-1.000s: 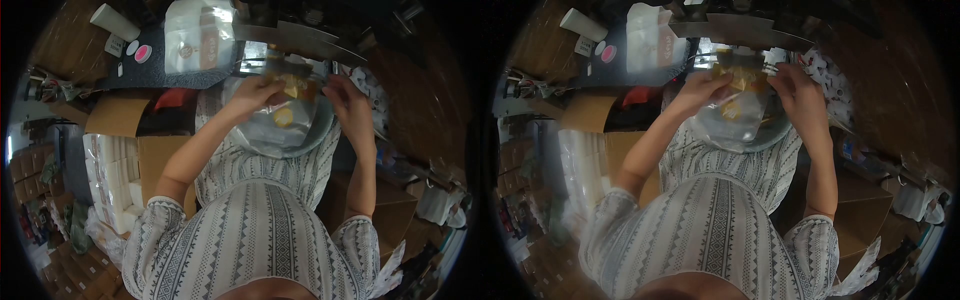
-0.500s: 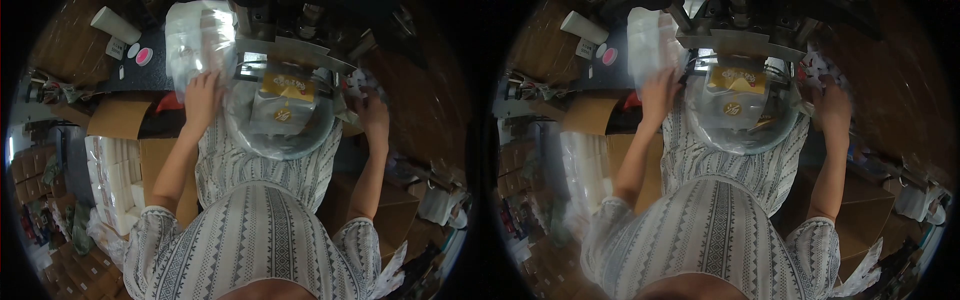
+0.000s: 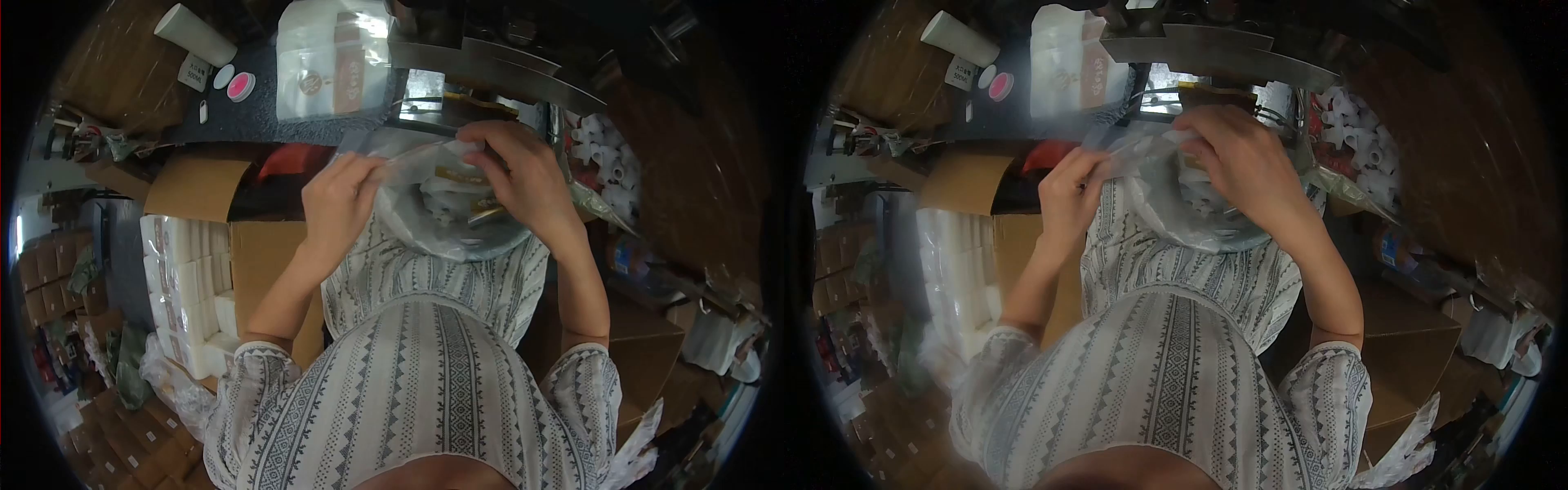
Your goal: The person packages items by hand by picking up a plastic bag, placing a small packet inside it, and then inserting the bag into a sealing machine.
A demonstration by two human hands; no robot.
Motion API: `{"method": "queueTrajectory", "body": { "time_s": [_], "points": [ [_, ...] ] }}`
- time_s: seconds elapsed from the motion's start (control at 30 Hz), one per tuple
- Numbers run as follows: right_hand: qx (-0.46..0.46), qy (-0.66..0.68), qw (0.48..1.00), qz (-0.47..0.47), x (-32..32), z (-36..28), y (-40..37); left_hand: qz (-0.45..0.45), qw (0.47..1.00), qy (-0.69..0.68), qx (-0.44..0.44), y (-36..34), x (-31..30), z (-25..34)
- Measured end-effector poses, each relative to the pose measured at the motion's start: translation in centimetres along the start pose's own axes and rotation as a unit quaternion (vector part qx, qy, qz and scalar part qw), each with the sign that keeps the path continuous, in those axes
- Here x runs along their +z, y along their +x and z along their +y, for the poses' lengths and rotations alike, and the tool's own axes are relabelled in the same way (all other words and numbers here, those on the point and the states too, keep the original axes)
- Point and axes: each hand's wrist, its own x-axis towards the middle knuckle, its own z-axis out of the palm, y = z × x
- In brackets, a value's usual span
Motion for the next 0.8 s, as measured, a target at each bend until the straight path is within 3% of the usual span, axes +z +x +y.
{"method": "queueTrajectory", "body": {
  "time_s": [0.07, 0.13, 0.17, 0.23, 0.27, 0.33, 0.37, 0.43, 0.47, 0.5, 0.57, 0.6, 0.63, 0.67, 0.7, 0.73, 0.77, 0.8],
  "points": [
    [0.098, 0.119, 0.984, -0.087, -0.5, 0.1, -0.3, -0.031, 0.998, -0.042, 0.021, 0.0, 1.0, 0.5],
    [0.127, 0.144, 0.980, -0.055, -0.2, 1.4, -1.0, -0.137, 0.983, -0.117, 0.023, 0.2, 2.5, 0.8],
    [0.154, 0.170, 0.973, -0.023, -0.2, 2.1, -1.3, -0.137, 0.983, -0.117, 0.024, 0.5, 3.4, 0.9],
    [0.164, 0.140, 0.976, 0.030, -0.8, 3.1, -1.6, -0.260, 0.889, -0.318, -0.200, 1.3, 5.5, 1.1],
    [0.173, 0.112, 0.975, 0.082, -1.2, 3.6, -1.8, -0.259, 0.889, -0.320, -0.199, 2.3, 6.2, 1.0],
    [0.192, 0.063, 0.976, 0.077, -2.5, 3.8, -2.7, -0.287, 0.817, -0.405, -0.292, 4.4, 7.5, 0.7],
    [0.211, 0.014, 0.975, 0.073, -3.1, 4.0, -3.2, -0.288, 0.816, -0.406, -0.292, 4.9, 7.8, 1.0],
    [0.224, -0.056, 0.969, 0.090, -4.0, 5.2, -3.7, -0.221, 0.751, -0.508, -0.360, 5.6, 8.2, 1.7],
    [0.234, -0.124, 0.958, 0.108, -4.6, 6.0, -3.9, -0.221, 0.750, -0.508, -0.361, 5.6, 8.3, 1.5],
    [0.235, -0.124, 0.958, 0.108, -4.7, 8.4, -4.6, -0.238, 0.769, -0.482, -0.345, 5.5, 8.1, 1.1],
    [0.188, -0.228, 0.955, 0.002, -4.0, 13.5, -6.2, -0.257, 0.786, -0.455, -0.330, 5.4, 7.7, -0.5],
    [0.187, -0.229, 0.955, 0.005, -4.1, 13.4, -5.8, -0.117, 0.905, -0.352, -0.210, 6.0, 7.4, -2.3],
    [0.210, -0.223, 0.952, 0.011, -4.3, 12.9, -5.4, 0.031, 0.970, -0.228, -0.080, 6.2, 7.1, -4.1],
    [0.237, -0.214, 0.948, 0.013, -4.3, 12.1, -5.4, 0.028, 0.970, -0.226, -0.085, 5.8, 6.6, -6.4],
    [0.241, -0.211, 0.947, 0.011, -4.3, 11.0, -5.4, 0.037, 0.999, 0.024, 0.011, 5.2, 6.2, -8.9],
    [0.301, -0.232, 0.925, -0.001, -4.6, 9.9, -4.8, 0.049, 0.955, 0.271, 0.108, 5.4, 5.8, -9.5],
    [0.358, -0.253, 0.899, -0.013, -4.9, 8.8, -4.2, 0.045, 0.964, 0.224, 0.139, 4.4, 5.6, -9.4],
    [0.355, -0.253, 0.900, -0.011, -5.4, 7.9, -4.0, 0.048, 0.963, 0.226, 0.139, 3.8, 4.7, -9.2]
  ]
}}
